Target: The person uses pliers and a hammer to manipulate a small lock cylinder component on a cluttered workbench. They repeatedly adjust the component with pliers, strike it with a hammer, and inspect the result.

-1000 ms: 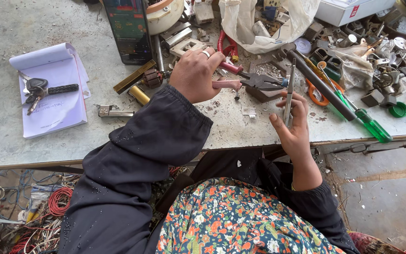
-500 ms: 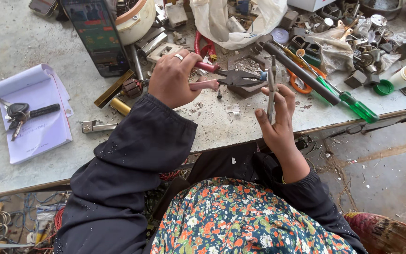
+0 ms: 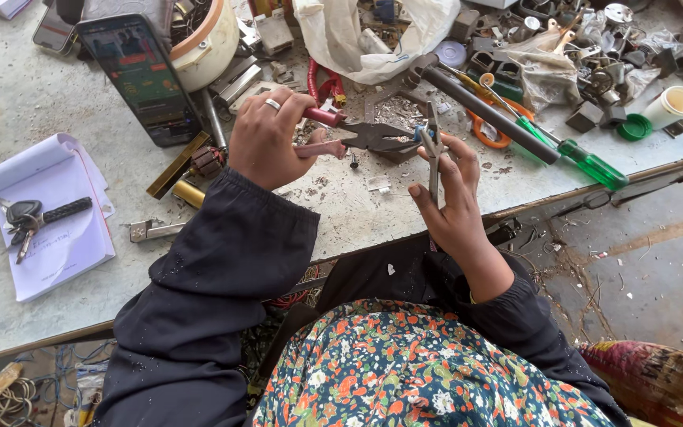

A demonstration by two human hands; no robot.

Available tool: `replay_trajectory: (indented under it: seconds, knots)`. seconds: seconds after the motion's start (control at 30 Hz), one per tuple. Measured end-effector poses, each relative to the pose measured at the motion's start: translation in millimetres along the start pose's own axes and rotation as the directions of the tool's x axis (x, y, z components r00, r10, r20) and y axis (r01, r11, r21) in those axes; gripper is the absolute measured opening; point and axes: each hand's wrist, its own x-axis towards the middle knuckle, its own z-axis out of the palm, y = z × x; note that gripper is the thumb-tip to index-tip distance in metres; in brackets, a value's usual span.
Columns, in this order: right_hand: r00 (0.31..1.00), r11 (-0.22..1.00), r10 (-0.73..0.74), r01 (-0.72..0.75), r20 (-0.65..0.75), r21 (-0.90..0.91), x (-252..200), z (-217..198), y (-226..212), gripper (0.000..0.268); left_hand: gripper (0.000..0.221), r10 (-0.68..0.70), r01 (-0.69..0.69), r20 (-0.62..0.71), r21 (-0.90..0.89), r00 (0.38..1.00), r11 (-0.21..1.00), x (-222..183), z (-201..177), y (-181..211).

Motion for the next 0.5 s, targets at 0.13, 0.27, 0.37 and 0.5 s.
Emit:
replay_trajectory:
  seconds: [0.13, 0.27, 0.37, 0.5]
  knots:
    - [1.0, 1.0, -0.02, 0.02, -0.001, -0.023, -0.8, 0.3, 1.6, 0.046, 0.037, 0.013, -0.013, -0.022, 0.007, 1.0, 1.0, 0.7, -3.6, 2.6]
    - [1.0, 0.998, -0.023, 0.021, -0.02, -0.06, -2.7, 3.2, 4.9, 0.042, 0.038, 0.028, -0.028, -0.057, 0.007, 0.998, 1.0, 0.8, -5.2, 5.6]
    - [0.999, 0.993, -0.032, 0.028, -0.037, -0.111, -5.6, 5.7, 9.0, 0.039, 0.037, 0.043, -0.041, -0.062, 0.028, 0.997, 0.999, 1.8, -6.6, 6.3]
    - [0.996, 0.989, -0.044, 0.033, -0.075, -0.145, -11.2, 10.3, 18.0, 0.03, 0.036, 0.041, -0.039, -0.075, 0.023, 0.996, 0.999, 1.6, -10.4, 8.8]
